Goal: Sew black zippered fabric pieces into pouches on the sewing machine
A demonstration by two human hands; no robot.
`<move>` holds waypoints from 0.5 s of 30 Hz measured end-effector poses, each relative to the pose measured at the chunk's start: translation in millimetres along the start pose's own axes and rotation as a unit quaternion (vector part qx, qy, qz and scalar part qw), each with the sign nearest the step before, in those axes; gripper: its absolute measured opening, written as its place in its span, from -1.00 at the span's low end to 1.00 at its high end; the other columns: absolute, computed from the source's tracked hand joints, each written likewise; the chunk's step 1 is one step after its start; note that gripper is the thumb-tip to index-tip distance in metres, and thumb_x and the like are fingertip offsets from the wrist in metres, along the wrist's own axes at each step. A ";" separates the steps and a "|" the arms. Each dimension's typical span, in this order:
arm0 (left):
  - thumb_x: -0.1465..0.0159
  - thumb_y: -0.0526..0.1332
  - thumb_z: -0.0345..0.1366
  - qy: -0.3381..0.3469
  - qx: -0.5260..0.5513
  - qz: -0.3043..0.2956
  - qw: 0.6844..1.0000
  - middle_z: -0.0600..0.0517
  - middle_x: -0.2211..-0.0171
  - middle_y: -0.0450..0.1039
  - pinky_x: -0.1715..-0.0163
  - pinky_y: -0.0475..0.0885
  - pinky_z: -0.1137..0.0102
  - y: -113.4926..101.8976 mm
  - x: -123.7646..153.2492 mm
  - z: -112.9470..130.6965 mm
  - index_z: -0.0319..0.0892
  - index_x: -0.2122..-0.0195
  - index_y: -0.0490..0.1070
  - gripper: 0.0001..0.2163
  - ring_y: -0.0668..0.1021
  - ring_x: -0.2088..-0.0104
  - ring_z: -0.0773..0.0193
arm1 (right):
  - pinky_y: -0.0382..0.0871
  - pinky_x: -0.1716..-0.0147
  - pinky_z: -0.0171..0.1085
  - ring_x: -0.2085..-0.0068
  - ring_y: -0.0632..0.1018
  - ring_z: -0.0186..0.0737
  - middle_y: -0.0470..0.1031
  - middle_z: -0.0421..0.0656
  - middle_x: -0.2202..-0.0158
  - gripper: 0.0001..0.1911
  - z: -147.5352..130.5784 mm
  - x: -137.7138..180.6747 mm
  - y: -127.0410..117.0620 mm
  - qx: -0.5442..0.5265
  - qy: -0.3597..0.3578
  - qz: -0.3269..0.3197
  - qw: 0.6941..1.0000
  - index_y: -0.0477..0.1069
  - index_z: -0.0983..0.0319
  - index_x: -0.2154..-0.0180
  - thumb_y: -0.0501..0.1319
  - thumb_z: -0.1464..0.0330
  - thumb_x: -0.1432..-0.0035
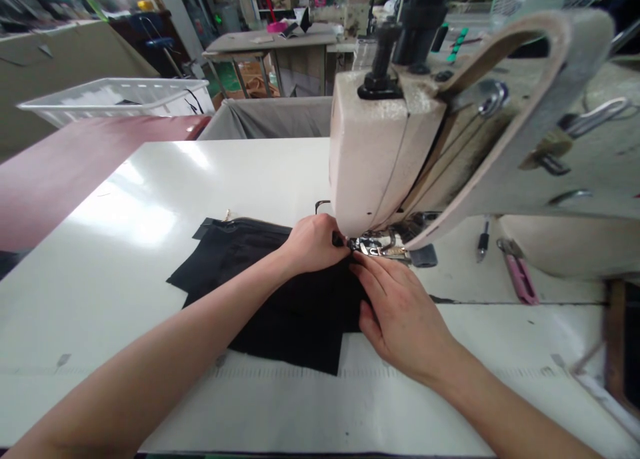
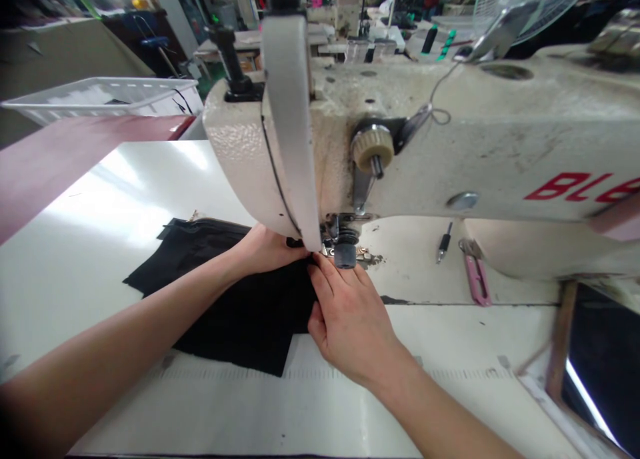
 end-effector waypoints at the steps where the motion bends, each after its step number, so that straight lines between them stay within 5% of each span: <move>1: -0.06 0.25 -0.33 0.003 0.004 0.003 1.000 -0.08 0.22 0.58 0.09 0.47 0.24 -0.5 0.2 -0.2 -0.18 0.37 0.56 -0.86 0.58 0.12 0.01 | 0.22 -0.18 0.03 -0.18 0.30 0.04 0.32 0.08 -0.19 -0.51 0.0 -0.2 0.2 0.000 0.001 -0.001 1.000 0.34 0.43 -0.08 0.08 0.45 -0.10; 15: -0.06 0.28 -0.34 0.032 0.039 0.032 0.998 -0.06 0.19 0.58 0.01 0.44 0.24 -2.2 2.9 -4.6 -0.20 0.35 0.55 -0.87 0.57 0.10 0.04 | 0.21 -0.17 0.01 -0.12 0.35 0.03 0.37 0.08 -0.12 -0.55 -2.5 -1.4 -0.5 0.007 -0.002 0.016 1.000 0.37 0.43 -0.08 0.05 0.45 -0.18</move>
Point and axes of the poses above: each hand's wrist, its own x-axis away from the middle knuckle, its own y-axis out of the palm, z = x × y, the point moved 4 cm from there along -x, towards the middle knuckle
